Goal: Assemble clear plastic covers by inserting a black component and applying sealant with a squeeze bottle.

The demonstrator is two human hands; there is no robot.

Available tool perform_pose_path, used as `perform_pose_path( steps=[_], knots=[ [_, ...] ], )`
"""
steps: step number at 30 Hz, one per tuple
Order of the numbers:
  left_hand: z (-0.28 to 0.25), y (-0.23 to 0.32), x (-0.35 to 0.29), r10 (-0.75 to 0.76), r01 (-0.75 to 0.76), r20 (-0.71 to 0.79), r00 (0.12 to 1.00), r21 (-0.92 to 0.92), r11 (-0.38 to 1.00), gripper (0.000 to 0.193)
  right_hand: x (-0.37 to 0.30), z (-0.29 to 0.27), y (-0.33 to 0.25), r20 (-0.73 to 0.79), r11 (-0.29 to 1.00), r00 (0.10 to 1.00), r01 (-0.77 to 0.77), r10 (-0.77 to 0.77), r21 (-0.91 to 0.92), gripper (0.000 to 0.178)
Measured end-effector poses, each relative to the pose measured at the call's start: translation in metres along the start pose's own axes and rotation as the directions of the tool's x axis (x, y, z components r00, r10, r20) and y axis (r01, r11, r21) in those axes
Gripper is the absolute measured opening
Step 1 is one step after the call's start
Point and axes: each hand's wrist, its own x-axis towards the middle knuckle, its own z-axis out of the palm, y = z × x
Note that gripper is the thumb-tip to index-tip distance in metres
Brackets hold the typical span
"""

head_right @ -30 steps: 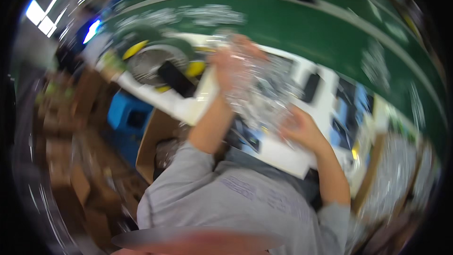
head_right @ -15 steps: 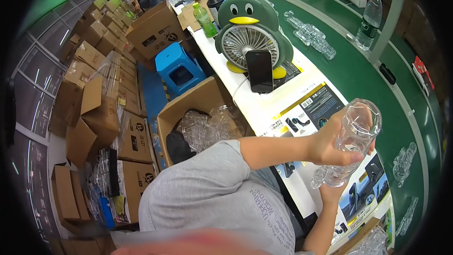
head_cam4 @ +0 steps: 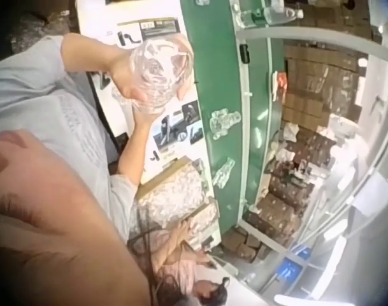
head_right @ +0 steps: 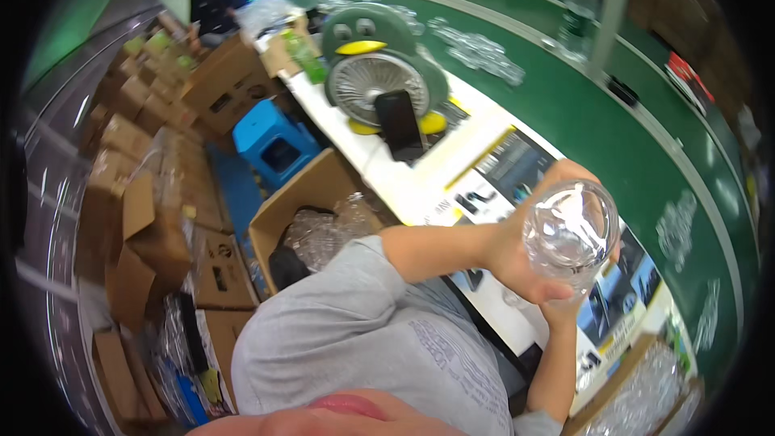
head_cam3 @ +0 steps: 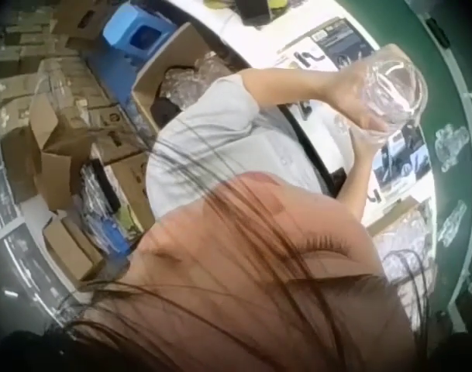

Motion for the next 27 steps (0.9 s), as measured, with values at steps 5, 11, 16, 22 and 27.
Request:
perform_pose_path(
  steps=[5, 11, 16, 22, 27],
  knots=[
    [0.011, 0.006, 0.029, 0.255, -0.400, 0.420, 0.871, 0.307, 0.863, 0.067, 0.019, 0.005, 0.053, -0.272, 0.974, 0.962, -0.059, -0.003, -0.219, 0.049],
    [0.010, -0.045, 0.100, 0.229, -0.677, 0.637, 0.736, 0.689, 0.258, 0.055, 0.058, -0.016, 0.017, -0.524, 0.977, 0.841, 0.022, -0.134, -0.214, 0.045],
    [-0.061, -0.149, 0.154, -0.072, -0.539, 0.542, 0.838, 0.841, 0.058, 0.052, 0.064, -0.038, 0.016, -0.614, 0.971, 0.769, 0.033, -0.177, -0.239, 0.045],
    [-0.158, -0.212, 0.143, -0.424, -0.483, 0.408, 0.808, 0.872, -0.080, 0.057, 0.068, -0.033, 0.021, -0.579, 0.957, 0.783, 0.070, -0.228, -0.283, 0.042],
    [-0.191, -0.230, 0.130, -0.482, -0.492, 0.386, 0.786, 0.863, -0.112, 0.058, 0.068, -0.028, 0.016, -0.553, 0.952, 0.800, 0.072, -0.233, -0.298, 0.040]
  ],
)
